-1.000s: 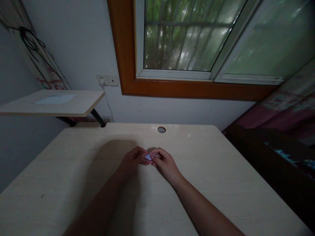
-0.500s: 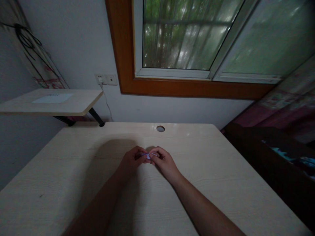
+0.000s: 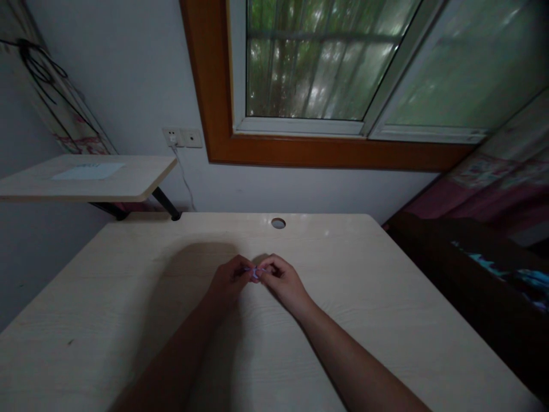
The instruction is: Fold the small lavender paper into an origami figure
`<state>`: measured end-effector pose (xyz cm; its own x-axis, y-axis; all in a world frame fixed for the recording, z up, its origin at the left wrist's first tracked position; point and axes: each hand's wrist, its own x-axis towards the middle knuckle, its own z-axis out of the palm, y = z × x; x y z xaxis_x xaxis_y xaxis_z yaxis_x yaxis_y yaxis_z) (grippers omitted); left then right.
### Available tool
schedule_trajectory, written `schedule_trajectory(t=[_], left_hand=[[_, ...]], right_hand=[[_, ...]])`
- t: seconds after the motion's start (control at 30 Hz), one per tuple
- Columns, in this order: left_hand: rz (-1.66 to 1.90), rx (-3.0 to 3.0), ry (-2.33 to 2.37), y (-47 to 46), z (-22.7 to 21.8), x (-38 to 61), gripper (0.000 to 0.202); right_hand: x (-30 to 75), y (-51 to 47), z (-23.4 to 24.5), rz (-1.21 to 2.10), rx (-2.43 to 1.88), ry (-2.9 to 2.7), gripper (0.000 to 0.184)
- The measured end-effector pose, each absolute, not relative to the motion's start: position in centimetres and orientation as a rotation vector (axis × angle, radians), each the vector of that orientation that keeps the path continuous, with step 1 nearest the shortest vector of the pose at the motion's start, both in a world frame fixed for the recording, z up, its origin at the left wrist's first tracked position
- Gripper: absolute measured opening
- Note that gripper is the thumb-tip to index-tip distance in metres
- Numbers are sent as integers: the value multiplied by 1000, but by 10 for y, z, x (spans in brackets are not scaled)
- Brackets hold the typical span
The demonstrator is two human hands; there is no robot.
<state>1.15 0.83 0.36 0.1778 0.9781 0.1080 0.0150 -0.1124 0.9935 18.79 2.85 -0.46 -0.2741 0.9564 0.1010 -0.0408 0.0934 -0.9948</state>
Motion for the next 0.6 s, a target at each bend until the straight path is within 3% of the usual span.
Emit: schedule_trajectory(t=[0.6], left_hand=[[1198, 1261, 1025, 11, -1, 10, 16]], right_hand=[[188, 29, -7, 1558, -831, -1230, 19]])
